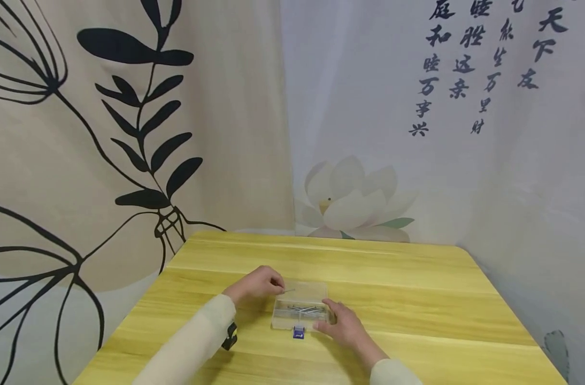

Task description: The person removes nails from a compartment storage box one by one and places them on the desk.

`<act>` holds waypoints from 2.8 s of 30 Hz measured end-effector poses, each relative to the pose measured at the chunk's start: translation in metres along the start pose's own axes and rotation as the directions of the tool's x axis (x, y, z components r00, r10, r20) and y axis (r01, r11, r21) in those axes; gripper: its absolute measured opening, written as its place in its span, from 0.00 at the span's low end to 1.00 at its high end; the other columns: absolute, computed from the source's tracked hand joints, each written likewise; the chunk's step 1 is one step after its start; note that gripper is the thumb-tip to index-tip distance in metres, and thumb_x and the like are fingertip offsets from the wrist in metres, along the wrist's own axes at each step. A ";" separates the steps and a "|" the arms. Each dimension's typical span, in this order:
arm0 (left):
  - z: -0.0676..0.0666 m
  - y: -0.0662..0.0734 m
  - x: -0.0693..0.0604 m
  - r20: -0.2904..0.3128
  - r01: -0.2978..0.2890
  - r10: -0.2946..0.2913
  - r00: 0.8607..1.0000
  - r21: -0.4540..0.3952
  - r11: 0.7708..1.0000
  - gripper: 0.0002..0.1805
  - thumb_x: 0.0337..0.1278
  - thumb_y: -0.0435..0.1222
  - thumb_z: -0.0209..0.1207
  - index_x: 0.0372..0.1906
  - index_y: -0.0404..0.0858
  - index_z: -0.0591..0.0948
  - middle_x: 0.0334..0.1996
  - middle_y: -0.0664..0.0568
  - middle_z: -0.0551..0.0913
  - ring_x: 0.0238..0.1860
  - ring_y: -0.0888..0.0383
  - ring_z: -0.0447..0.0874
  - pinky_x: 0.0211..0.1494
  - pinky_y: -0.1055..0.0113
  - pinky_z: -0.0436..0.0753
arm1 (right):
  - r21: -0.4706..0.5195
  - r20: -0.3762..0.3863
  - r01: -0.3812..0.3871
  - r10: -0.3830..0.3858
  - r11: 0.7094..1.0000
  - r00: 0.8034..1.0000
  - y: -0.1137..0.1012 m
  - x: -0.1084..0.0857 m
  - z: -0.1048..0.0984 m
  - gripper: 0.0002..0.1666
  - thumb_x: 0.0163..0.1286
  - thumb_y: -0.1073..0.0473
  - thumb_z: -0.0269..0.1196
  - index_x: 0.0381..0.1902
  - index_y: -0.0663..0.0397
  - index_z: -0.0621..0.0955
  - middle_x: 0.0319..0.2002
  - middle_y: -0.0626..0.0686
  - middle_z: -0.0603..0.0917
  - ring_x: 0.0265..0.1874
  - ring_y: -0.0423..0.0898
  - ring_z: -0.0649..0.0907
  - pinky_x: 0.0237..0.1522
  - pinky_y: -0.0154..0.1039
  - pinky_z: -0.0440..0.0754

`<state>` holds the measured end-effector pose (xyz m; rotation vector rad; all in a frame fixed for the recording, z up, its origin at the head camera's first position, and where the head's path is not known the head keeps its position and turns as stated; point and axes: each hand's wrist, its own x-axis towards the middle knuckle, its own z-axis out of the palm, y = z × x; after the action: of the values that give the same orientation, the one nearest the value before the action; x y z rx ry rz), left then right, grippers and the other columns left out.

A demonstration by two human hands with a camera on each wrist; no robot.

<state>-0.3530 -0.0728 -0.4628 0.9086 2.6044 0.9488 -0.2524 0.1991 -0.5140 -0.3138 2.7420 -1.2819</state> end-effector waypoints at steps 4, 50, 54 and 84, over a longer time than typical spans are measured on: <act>-0.009 -0.006 -0.007 -0.020 0.007 -0.008 1.000 -0.022 1.000 0.07 0.66 0.34 0.62 0.34 0.39 0.89 0.30 0.59 0.84 0.29 0.62 0.76 0.36 0.65 0.78 | -0.003 0.012 0.010 -0.010 1.000 1.000 -0.002 0.001 -0.001 0.45 0.64 0.41 0.68 0.72 0.57 0.69 0.67 0.68 0.70 0.64 0.70 0.69 0.60 0.66 0.68; -0.027 -0.099 -0.053 -0.186 0.262 -0.299 0.936 -0.200 0.944 0.07 0.69 0.34 0.59 0.41 0.37 0.86 0.37 0.53 0.81 0.37 0.55 0.73 0.41 0.59 0.73 | -0.029 0.003 -0.008 0.008 1.000 1.000 0.001 -0.004 -0.003 0.44 0.64 0.43 0.69 0.71 0.58 0.70 0.67 0.68 0.70 0.65 0.70 0.68 0.62 0.67 0.65; -0.027 -0.099 -0.051 -0.194 0.277 -0.313 0.930 -0.191 0.942 0.06 0.68 0.35 0.60 0.39 0.39 0.87 0.37 0.53 0.81 0.37 0.55 0.74 0.41 0.58 0.74 | -0.020 0.009 -0.009 0.009 1.000 1.000 0.000 -0.002 -0.003 0.44 0.64 0.43 0.69 0.71 0.58 0.70 0.67 0.68 0.69 0.66 0.70 0.67 0.62 0.67 0.64; -0.030 -0.093 -0.044 -0.277 0.287 -0.307 0.911 -0.112 0.952 0.05 0.66 0.35 0.62 0.37 0.40 0.88 0.36 0.55 0.83 0.36 0.57 0.76 0.42 0.56 0.77 | -0.025 -0.006 0.003 -0.003 1.000 1.000 -0.004 0.000 -0.007 0.44 0.64 0.43 0.69 0.71 0.58 0.70 0.67 0.67 0.71 0.65 0.69 0.68 0.63 0.66 0.64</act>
<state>-0.3748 -0.1716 -0.4996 0.3564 2.8184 1.1491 -0.2530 0.2016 -0.5067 -0.3166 2.7661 -1.2521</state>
